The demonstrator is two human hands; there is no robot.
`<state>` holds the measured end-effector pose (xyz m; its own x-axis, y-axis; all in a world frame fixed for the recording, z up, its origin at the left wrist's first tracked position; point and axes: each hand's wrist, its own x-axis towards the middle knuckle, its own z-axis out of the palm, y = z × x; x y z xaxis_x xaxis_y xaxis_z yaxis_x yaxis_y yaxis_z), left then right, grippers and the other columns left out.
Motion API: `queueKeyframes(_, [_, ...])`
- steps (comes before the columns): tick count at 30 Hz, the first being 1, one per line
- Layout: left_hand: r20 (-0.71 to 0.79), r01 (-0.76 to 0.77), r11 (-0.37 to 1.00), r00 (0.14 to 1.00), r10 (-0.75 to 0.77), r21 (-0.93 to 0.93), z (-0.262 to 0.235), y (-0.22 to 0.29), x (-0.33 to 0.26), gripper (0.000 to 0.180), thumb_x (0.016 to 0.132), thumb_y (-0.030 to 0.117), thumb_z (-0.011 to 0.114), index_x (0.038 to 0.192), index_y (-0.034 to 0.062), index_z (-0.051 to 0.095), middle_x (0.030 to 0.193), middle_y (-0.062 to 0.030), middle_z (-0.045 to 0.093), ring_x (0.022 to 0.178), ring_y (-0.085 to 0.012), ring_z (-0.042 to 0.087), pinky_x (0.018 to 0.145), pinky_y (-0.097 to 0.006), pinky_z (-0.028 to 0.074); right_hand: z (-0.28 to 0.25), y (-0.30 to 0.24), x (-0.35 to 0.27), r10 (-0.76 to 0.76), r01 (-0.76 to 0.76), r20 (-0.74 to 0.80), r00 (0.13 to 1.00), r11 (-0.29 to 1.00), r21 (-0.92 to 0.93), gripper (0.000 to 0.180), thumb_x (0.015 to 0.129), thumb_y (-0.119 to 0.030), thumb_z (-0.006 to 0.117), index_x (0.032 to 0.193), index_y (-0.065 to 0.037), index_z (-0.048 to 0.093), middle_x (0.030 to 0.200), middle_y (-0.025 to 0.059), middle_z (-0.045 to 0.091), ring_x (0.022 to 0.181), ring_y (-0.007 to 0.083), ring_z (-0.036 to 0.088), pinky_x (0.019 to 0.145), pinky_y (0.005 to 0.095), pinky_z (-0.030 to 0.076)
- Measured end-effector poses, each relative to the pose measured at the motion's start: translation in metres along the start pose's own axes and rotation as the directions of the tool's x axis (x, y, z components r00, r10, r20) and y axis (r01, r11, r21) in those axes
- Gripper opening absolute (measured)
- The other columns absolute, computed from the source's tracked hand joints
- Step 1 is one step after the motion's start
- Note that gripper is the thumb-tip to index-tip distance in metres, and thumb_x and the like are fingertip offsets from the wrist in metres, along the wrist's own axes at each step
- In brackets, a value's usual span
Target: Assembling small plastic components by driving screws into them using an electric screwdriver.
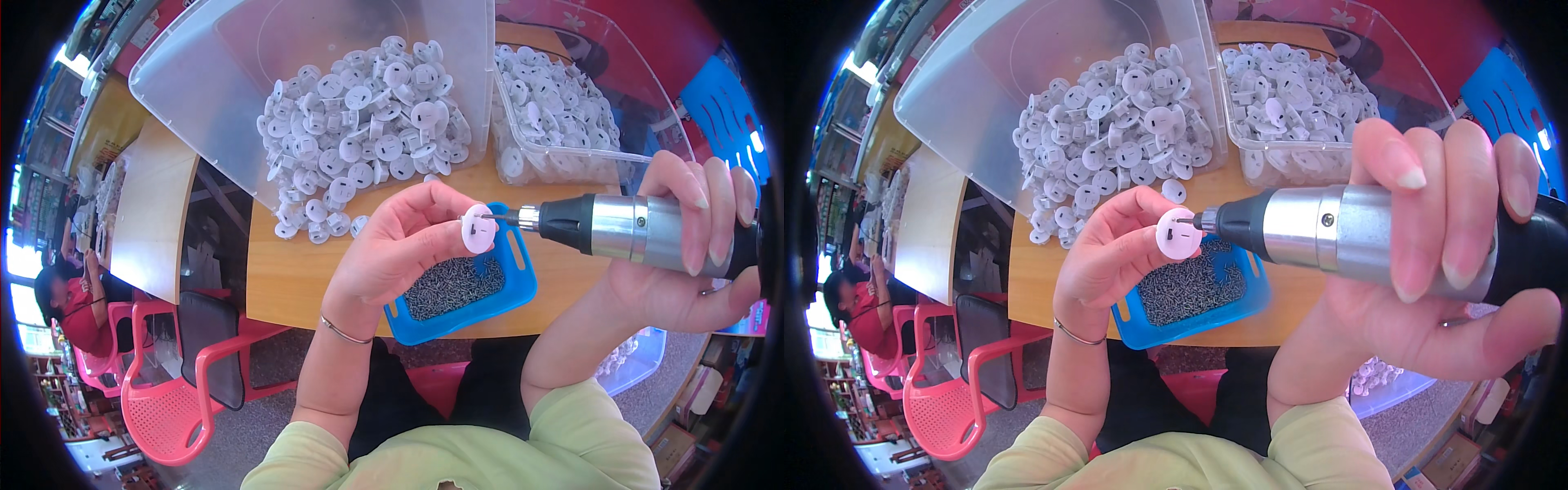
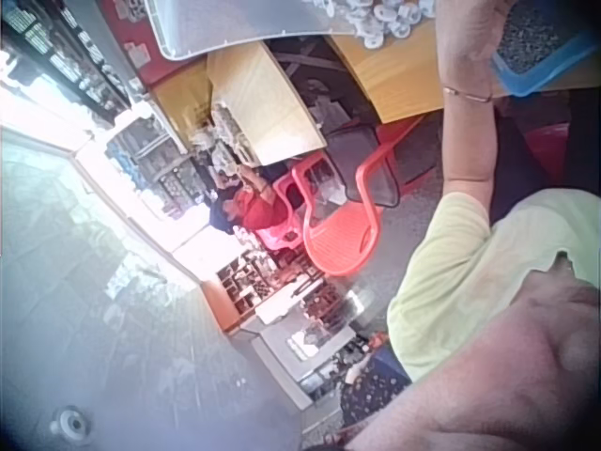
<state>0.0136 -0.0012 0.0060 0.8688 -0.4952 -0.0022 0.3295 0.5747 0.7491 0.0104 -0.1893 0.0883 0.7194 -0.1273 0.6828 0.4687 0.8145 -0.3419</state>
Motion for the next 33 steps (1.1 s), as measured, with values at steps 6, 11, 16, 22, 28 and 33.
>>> queueKeyframes(6, [0.017, -0.032, 0.998, 0.999, 0.032, 0.047, -0.003, -0.001, 0.000, 0.015, 0.078, -0.001, 0.053, 0.092, -0.0017, 0.050, 0.094, -0.0128, 0.056, 0.087, -0.0216, 0.058, 0.078, -0.033, 0.048, -0.001, -0.018, 0.006, 0.156, -0.146, 0.074, 0.985, 0.981, -0.127, 0.037, 0.064, -0.018, 0.068, 0.082, -0.012, 0.037, 0.062, -0.0037, 0.045, 0.050, 0.0050, 0.047, 0.073, 0.0230, 0.040])
queueKeyframes(11, [0.015, -0.023, 0.997, 1.000, 0.022, 0.067, -0.003, -0.002, 0.001, 0.014, 0.077, -0.001, 0.054, 0.091, -0.0015, 0.050, 0.094, -0.0131, 0.057, 0.087, -0.0212, 0.057, 0.078, -0.033, 0.048, -0.005, -0.005, 0.000, 0.101, -0.104, 0.079, 0.992, 0.994, 0.029, 0.036, 0.065, -0.018, 0.068, 0.083, -0.013, 0.037, 0.062, -0.0037, 0.045, 0.050, 0.0047, 0.047, 0.071, 0.0232, 0.041])
queueKeyframes(16, [0.013, -0.013, 0.999, 1.000, 0.013, 0.049, -0.004, -0.002, 0.000, 0.014, 0.077, -0.001, 0.054, 0.091, -0.0015, 0.050, 0.094, -0.0131, 0.057, 0.087, -0.0212, 0.057, 0.078, -0.033, 0.048, -0.008, -0.005, 0.000, 0.096, -0.097, 0.083, 0.992, 0.995, 0.010, 0.036, 0.065, -0.017, 0.068, 0.083, -0.013, 0.037, 0.063, -0.0033, 0.045, 0.050, 0.0052, 0.047, 0.071, 0.0233, 0.041])
queueKeyframes(22, [0.024, -0.022, 0.999, 0.999, 0.021, 0.035, -0.005, -0.003, 0.001, 0.015, 0.077, -0.001, 0.054, 0.091, -0.0014, 0.050, 0.094, -0.0129, 0.057, 0.087, -0.0206, 0.057, 0.078, -0.032, 0.048, -0.011, -0.007, 0.000, 0.087, -0.086, 0.090, 0.992, 0.996, -0.016, 0.036, 0.065, -0.017, 0.068, 0.084, -0.013, 0.037, 0.064, -0.0027, 0.045, 0.051, 0.0058, 0.047, 0.070, 0.0234, 0.042])
queueKeyframes(28, [0.031, -0.037, 0.999, 0.999, 0.036, 0.016, -0.007, -0.004, 0.001, 0.015, 0.076, -0.001, 0.055, 0.090, -0.0011, 0.051, 0.093, -0.0129, 0.057, 0.086, -0.0199, 0.058, 0.076, -0.031, 0.048, -0.013, -0.002, 0.001, 0.065, -0.066, 0.136, 0.989, 0.998, 0.003, 0.037, 0.065, -0.016, 0.069, 0.084, -0.012, 0.037, 0.064, -0.0024, 0.046, 0.051, 0.0062, 0.047, 0.070, 0.0230, 0.042])
queueKeyframes(33, [0.025, -0.036, 0.999, 0.999, 0.036, 0.013, -0.006, -0.004, 0.001, 0.015, 0.075, -0.001, 0.056, 0.089, -0.0009, 0.051, 0.092, -0.0130, 0.057, 0.085, -0.0195, 0.058, 0.075, -0.031, 0.048, -0.017, -0.004, 0.002, 0.083, -0.086, 0.172, 0.982, 0.996, 0.010, 0.038, 0.065, -0.017, 0.070, 0.083, -0.012, 0.037, 0.064, -0.0024, 0.046, 0.051, 0.0062, 0.048, 0.070, 0.0228, 0.043])
